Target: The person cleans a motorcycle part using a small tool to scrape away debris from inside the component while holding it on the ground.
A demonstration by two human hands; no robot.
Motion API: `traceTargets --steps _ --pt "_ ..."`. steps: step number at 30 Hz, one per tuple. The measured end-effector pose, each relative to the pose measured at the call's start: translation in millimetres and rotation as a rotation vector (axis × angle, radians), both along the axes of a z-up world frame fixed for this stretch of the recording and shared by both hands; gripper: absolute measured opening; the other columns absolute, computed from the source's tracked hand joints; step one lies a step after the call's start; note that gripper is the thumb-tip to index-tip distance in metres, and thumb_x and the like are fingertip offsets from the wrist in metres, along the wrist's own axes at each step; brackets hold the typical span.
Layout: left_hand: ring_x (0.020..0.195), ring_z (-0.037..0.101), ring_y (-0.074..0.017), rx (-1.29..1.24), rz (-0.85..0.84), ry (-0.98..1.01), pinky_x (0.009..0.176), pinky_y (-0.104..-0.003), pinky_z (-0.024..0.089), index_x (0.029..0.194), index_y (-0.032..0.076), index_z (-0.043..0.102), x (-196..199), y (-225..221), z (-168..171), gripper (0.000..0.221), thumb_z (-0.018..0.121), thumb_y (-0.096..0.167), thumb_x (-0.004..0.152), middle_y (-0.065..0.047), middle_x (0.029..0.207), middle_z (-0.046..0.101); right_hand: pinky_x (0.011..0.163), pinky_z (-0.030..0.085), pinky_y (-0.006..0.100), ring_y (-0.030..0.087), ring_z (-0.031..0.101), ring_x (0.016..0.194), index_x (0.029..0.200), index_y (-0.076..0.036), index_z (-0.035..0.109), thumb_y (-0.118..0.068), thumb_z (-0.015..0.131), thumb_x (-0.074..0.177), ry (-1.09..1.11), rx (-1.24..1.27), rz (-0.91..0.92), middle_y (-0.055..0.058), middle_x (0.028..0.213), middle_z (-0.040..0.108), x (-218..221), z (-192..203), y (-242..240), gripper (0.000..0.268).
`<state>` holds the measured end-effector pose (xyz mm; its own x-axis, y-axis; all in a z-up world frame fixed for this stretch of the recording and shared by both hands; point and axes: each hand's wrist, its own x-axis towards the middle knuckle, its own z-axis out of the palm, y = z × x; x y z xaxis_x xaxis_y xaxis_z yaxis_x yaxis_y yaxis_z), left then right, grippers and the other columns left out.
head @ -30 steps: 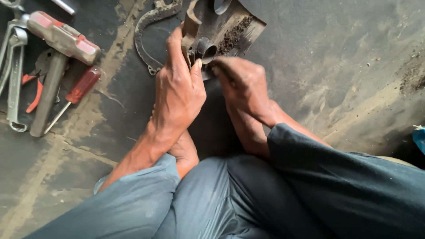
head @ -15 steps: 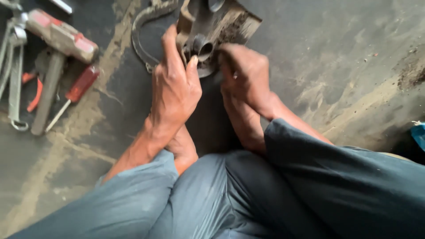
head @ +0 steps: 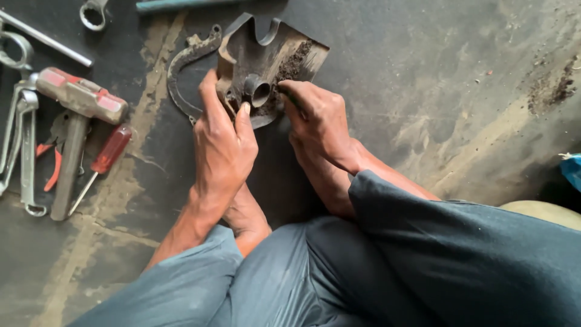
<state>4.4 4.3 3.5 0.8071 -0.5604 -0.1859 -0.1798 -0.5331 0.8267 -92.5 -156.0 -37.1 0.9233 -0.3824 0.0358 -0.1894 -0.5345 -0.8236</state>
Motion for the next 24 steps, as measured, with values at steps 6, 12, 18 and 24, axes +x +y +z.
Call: traceTargets --steps 6,12,18,24 --pt "0.106 0.071 -0.0521 0.022 0.011 0.061 0.084 -0.052 0.057 0.154 -0.001 0.028 1.1 -0.4 3.6 0.059 0.06 0.001 0.104 -0.033 0.112 0.07 0.071 0.058 0.038 0.032 0.073 0.084 0.116 -0.005 0.069 0.002 0.07 0.098 0.014 0.1 0.038 0.015 0.097 0.07 -1.0 14.0 -0.1 0.02" --pt "0.109 0.07 -0.0527 0.003 -0.007 0.003 0.086 -0.051 0.058 0.155 0.0 0.029 1.9 1.1 1.0 0.057 0.06 0.001 0.107 -0.034 0.116 0.068 0.067 0.055 0.041 0.035 0.07 0.078 0.114 -0.003 0.071 -0.003 0.075 0.092 0.006 -0.002 0.122 0.015 0.091 0.07 -3.7 9.7 6.8 0.022" --pt "0.108 0.067 -0.0553 0.077 -0.001 0.03 0.082 -0.053 0.055 0.153 -0.001 0.03 3.8 -2.6 6.1 0.058 0.062 0.002 0.104 -0.035 0.114 0.067 0.062 0.052 0.044 0.034 0.067 0.069 0.112 -0.002 0.073 -0.006 0.075 0.089 0.059 -0.115 0.212 0.014 0.081 0.069 -6.2 6.2 6.0 0.023" --pt "0.108 0.069 -0.0536 0.035 0.002 0.053 0.084 -0.052 0.057 0.153 0.0 0.03 2.7 -2.6 7.6 0.057 0.06 0.001 0.105 -0.035 0.114 0.067 0.067 0.053 0.041 0.031 0.068 0.077 0.113 -0.008 0.071 -0.006 0.073 0.095 -0.02 -0.033 0.068 0.01 0.092 0.072 -4.5 7.4 9.7 0.018"
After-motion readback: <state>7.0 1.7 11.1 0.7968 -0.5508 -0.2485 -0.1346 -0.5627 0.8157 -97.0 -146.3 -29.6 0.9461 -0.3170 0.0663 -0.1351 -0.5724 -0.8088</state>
